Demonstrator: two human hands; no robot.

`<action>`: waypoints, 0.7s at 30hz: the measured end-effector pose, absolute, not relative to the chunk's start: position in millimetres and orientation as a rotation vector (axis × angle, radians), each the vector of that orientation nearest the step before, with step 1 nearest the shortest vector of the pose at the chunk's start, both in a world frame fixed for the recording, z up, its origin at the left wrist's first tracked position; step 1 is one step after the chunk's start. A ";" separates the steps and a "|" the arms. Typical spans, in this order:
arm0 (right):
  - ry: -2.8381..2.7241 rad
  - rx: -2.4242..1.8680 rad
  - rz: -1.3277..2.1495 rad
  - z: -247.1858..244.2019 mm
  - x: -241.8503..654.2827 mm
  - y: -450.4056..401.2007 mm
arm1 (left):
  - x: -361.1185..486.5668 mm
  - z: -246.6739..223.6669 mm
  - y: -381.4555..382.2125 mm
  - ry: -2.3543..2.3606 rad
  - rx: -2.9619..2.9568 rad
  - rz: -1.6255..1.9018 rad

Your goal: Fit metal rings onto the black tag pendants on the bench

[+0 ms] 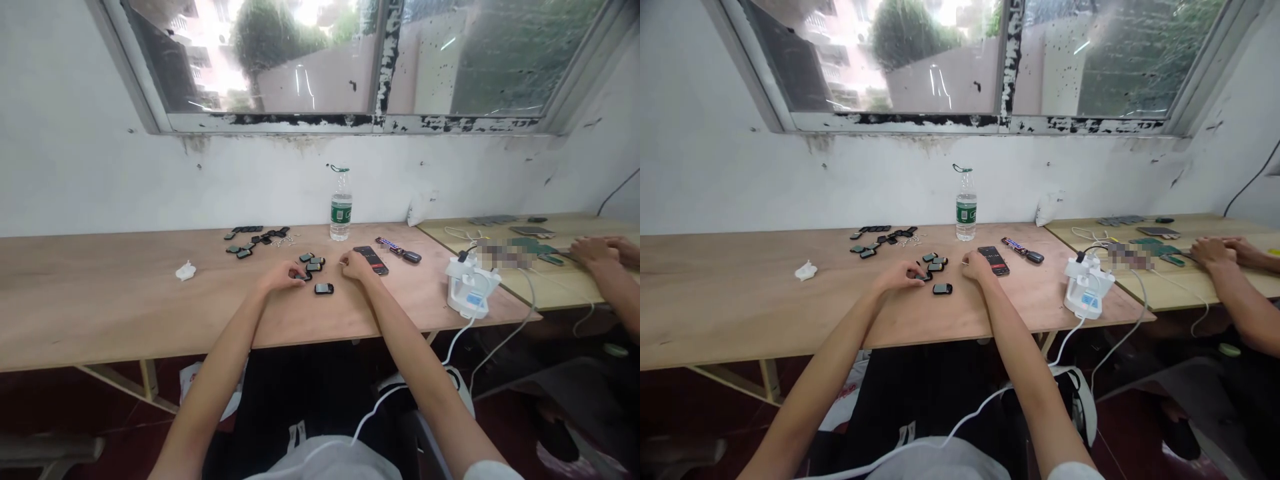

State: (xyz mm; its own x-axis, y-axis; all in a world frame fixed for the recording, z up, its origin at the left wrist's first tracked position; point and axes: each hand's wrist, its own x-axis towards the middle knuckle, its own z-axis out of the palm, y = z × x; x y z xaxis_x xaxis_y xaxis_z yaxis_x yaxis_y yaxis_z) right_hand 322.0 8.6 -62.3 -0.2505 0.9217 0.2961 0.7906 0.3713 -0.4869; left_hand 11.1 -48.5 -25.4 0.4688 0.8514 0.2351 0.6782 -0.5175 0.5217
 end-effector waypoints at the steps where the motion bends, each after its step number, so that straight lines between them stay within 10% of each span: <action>1: -2.122 -1.425 0.349 -61.3 321.5 7.1 | 11.6 -25.8 -49.2 1.294 2.367 0.684; 21: -1.912 -0.958 0.609 -53.5 295.2 -14.2 | 16.4 -31.9 -55.5 1.339 2.421 0.833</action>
